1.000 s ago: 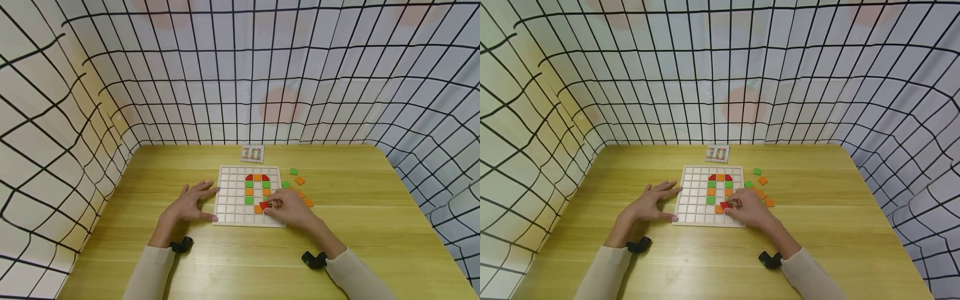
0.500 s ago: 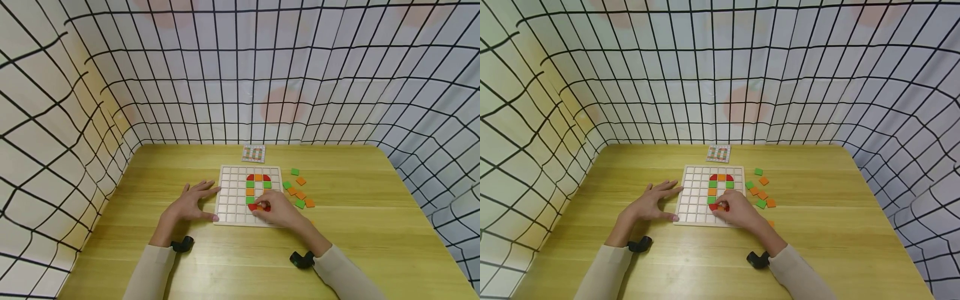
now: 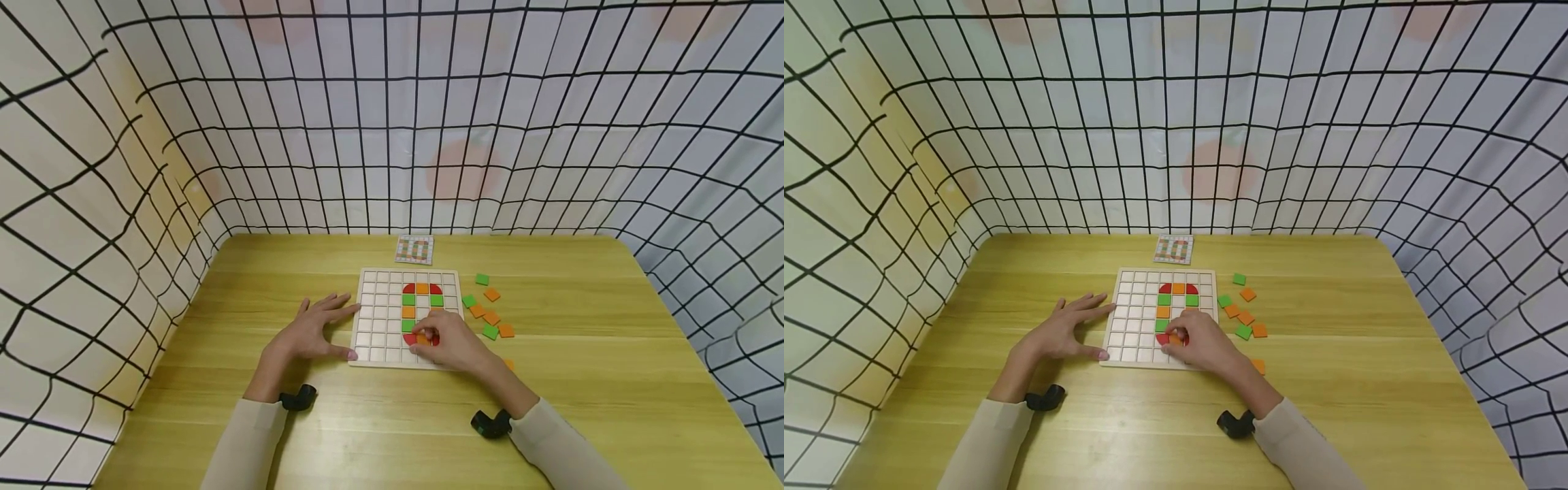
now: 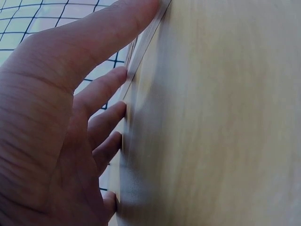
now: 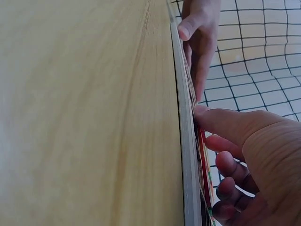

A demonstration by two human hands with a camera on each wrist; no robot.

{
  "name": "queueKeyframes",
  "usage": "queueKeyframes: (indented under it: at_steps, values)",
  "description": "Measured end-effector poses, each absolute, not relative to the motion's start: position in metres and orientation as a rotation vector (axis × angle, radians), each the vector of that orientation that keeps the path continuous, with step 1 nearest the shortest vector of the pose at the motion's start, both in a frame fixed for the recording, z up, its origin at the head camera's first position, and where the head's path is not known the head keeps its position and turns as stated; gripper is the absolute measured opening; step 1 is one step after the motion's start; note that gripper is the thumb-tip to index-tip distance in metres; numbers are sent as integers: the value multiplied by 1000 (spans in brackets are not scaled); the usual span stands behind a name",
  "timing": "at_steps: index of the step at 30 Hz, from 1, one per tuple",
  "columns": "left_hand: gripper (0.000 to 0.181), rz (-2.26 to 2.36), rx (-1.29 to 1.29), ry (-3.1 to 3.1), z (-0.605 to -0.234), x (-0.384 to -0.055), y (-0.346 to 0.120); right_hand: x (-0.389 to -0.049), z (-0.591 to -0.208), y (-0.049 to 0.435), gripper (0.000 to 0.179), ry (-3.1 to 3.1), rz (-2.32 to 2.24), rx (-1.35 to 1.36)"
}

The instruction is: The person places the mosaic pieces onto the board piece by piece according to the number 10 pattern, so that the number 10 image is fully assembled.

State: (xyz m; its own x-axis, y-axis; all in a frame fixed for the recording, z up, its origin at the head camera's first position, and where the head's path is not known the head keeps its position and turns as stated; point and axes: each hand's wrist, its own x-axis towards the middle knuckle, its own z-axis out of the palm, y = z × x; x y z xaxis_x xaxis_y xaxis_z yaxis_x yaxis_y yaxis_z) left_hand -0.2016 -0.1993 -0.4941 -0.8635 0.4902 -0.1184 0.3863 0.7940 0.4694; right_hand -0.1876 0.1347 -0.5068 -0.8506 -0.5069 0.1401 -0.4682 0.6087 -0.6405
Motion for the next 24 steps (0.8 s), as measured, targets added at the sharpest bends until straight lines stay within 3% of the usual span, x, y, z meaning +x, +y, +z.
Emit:
queueKeyframes:
  at_steps: [16,24]
  values:
    - [100,645,698,2761,-493,-202,-201,-189,-509,131,15,2774,-1110,-839]
    - [100,651,703,2761,-493,-201,-200,-192,-506,142,15,2750,-1176,-700]
